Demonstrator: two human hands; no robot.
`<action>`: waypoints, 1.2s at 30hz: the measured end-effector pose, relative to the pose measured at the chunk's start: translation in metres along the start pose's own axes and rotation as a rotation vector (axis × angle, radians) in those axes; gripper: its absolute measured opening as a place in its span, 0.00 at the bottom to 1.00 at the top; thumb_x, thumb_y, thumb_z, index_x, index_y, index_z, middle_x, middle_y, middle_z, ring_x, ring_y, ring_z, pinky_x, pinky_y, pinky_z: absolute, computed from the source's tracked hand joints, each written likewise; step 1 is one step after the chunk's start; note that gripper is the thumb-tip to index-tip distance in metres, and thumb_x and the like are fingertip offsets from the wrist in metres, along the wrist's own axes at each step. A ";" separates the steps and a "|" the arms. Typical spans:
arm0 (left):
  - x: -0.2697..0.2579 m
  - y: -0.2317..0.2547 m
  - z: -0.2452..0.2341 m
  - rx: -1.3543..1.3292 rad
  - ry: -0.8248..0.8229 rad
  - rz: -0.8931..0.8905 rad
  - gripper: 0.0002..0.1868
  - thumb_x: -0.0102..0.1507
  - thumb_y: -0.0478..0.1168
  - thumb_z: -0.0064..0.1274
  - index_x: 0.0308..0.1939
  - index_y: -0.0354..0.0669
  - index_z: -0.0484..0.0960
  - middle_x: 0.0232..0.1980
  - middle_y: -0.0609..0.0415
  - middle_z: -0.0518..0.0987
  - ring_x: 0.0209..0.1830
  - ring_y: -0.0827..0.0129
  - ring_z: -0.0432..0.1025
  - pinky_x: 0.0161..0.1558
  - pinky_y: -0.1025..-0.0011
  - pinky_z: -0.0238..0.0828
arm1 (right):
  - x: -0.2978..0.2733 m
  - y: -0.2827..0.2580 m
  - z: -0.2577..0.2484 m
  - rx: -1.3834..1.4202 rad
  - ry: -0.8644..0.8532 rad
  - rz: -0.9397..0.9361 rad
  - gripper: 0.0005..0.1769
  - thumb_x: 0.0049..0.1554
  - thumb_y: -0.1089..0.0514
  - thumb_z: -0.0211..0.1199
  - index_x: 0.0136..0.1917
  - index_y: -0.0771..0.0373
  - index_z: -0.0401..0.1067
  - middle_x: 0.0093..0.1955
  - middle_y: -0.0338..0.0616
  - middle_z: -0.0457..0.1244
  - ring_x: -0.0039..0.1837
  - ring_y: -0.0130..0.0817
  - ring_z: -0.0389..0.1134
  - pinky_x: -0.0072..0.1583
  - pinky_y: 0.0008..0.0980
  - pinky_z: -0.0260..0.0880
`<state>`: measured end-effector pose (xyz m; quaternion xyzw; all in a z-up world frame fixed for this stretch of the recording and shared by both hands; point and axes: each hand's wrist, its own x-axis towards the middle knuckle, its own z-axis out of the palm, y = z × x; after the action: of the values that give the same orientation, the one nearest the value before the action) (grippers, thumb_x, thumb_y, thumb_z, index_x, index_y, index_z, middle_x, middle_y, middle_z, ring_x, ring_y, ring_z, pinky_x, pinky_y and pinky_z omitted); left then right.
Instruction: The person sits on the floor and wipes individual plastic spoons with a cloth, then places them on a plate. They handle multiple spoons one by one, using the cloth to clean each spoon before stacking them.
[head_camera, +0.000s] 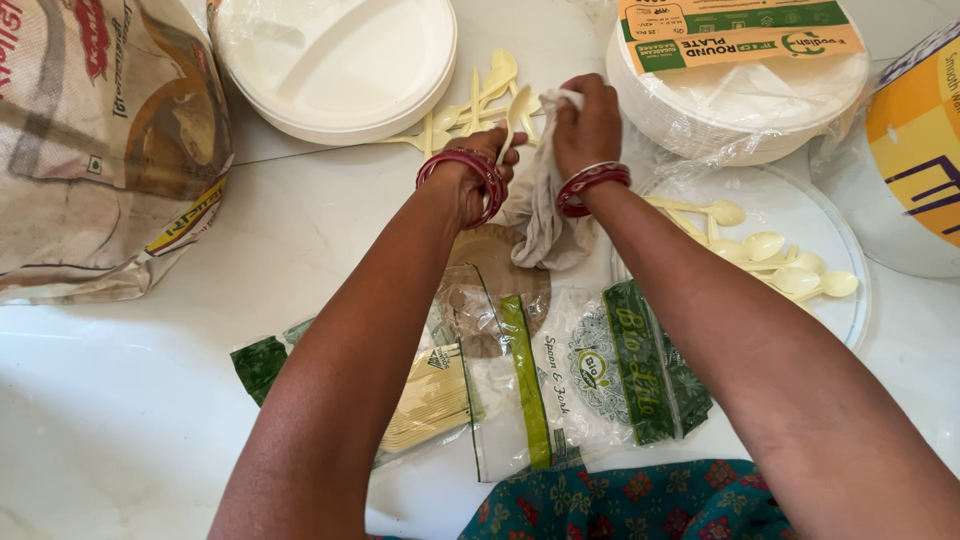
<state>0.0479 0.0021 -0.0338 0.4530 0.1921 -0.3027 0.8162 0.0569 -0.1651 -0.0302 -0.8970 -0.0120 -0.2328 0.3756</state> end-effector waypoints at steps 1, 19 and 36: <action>0.000 0.001 0.001 -0.048 0.013 0.050 0.16 0.71 0.47 0.48 0.50 0.37 0.81 0.25 0.60 0.72 0.16 0.79 0.62 0.17 0.80 0.61 | 0.001 0.003 -0.002 0.108 -0.030 0.095 0.08 0.64 0.59 0.57 0.56 0.61 0.67 0.52 0.47 0.66 0.51 0.39 0.70 0.55 0.37 0.71; 0.042 0.033 0.019 -0.072 0.101 0.379 0.22 0.69 0.49 0.49 0.64 0.46 0.82 0.63 0.51 0.76 0.59 0.67 0.69 0.60 0.63 0.64 | 0.015 -0.059 -0.015 0.844 -0.569 0.475 0.22 0.57 0.55 0.65 0.59 0.71 0.69 0.48 0.48 0.71 0.46 0.29 0.74 0.50 0.27 0.77; -0.028 0.064 0.016 1.276 0.424 0.836 0.14 0.70 0.49 0.49 0.53 0.52 0.86 0.51 0.48 0.84 0.47 0.58 0.80 0.53 0.61 0.74 | -0.053 0.012 -0.014 0.077 -0.299 -0.033 0.20 0.59 0.52 0.66 0.59 0.65 0.69 0.49 0.57 0.70 0.50 0.52 0.73 0.52 0.45 0.73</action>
<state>0.0705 0.0239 0.0312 0.9163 -0.0532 0.0703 0.3906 0.0059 -0.1751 -0.0523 -0.9063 -0.0916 -0.1023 0.3998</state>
